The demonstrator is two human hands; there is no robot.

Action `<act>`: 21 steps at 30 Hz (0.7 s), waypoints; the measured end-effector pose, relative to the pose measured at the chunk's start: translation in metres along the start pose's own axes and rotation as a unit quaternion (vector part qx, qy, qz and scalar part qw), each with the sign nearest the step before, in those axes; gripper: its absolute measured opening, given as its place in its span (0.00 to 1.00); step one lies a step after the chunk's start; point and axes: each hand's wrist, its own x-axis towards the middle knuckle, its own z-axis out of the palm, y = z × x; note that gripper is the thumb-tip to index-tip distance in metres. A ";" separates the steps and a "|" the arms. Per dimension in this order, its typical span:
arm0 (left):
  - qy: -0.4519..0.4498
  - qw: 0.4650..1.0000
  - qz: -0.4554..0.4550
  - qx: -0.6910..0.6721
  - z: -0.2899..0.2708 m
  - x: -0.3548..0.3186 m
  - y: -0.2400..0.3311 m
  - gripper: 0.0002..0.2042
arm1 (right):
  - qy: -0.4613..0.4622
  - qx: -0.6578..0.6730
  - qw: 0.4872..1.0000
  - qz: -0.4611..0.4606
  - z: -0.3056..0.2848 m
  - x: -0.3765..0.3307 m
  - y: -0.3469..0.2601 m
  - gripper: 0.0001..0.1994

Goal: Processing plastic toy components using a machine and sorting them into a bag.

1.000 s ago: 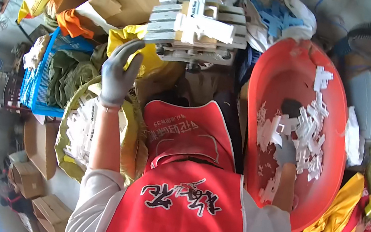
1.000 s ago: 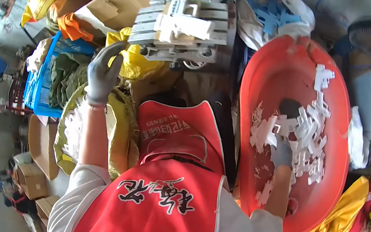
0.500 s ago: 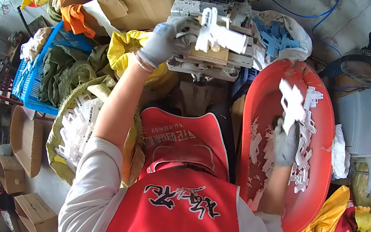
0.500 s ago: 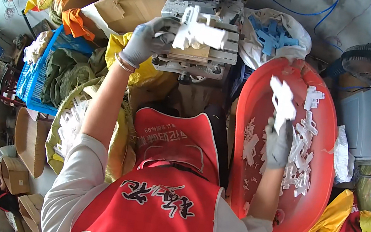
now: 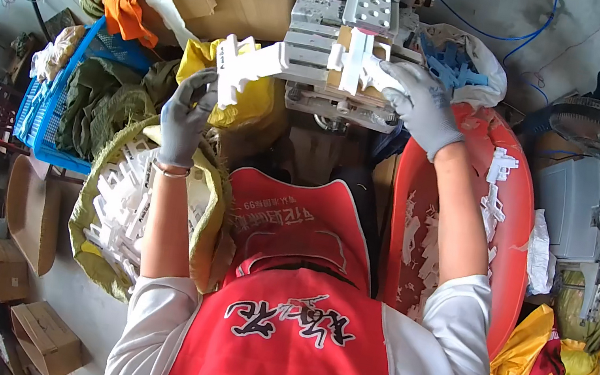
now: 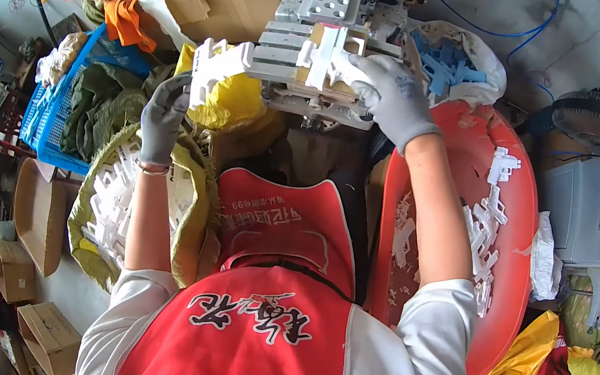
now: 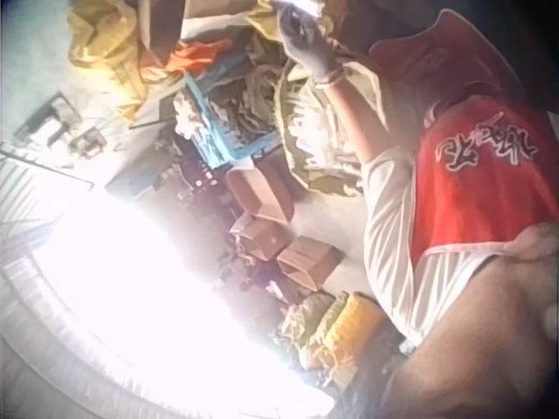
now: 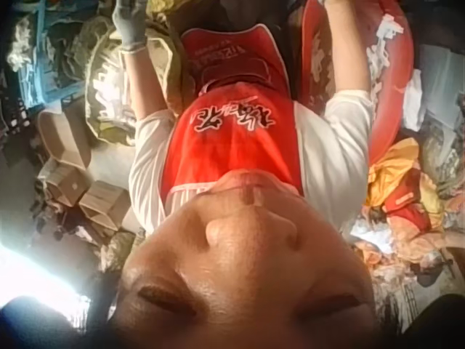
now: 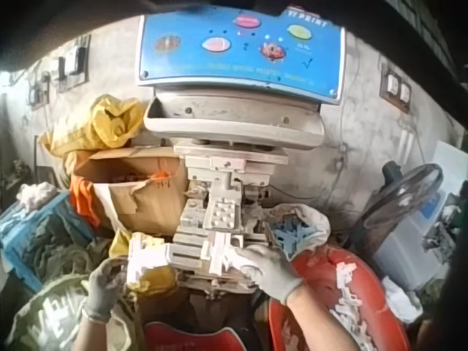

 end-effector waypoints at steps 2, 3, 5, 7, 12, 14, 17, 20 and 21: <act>0.020 0.999 -0.024 -0.021 -0.009 -0.015 -0.008 0.12 | 0.049 -0.117 0.990 -0.068 0.001 -0.004 0.000 0.20; 0.034 0.997 -0.037 -0.060 -0.012 -0.023 -0.012 0.13 | 0.083 -0.128 0.984 -0.095 -0.001 -0.008 -0.006 0.22; 0.033 0.998 -0.021 -0.053 -0.021 -0.035 -0.012 0.13 | 0.154 0.011 0.986 -0.065 -0.001 -0.031 0.004 0.23; 0.050 0.997 0.001 0.064 -0.037 -0.051 -0.012 0.13 | 0.199 0.100 0.975 0.004 0.006 -0.065 0.025 0.15; 0.124 0.972 -0.123 0.159 -0.114 -0.110 -0.038 0.18 | 0.250 0.147 0.907 0.306 0.028 -0.219 0.113 0.11; 0.169 0.974 -0.114 0.098 -0.135 -0.128 -0.036 0.14 | 0.238 0.073 0.863 0.439 0.031 -0.296 0.146 0.13; 0.139 0.941 -0.125 0.283 -0.172 -0.151 -0.048 0.17 | 0.139 0.012 0.750 0.646 0.045 -0.385 0.175 0.18; 0.103 0.917 -0.076 0.379 -0.195 -0.153 -0.062 0.16 | 0.001 -0.097 0.786 0.611 0.074 -0.412 0.187 0.20; 0.136 0.916 -0.124 0.357 -0.206 -0.169 -0.050 0.16 | -0.047 -0.148 0.767 0.623 0.082 -0.378 0.169 0.22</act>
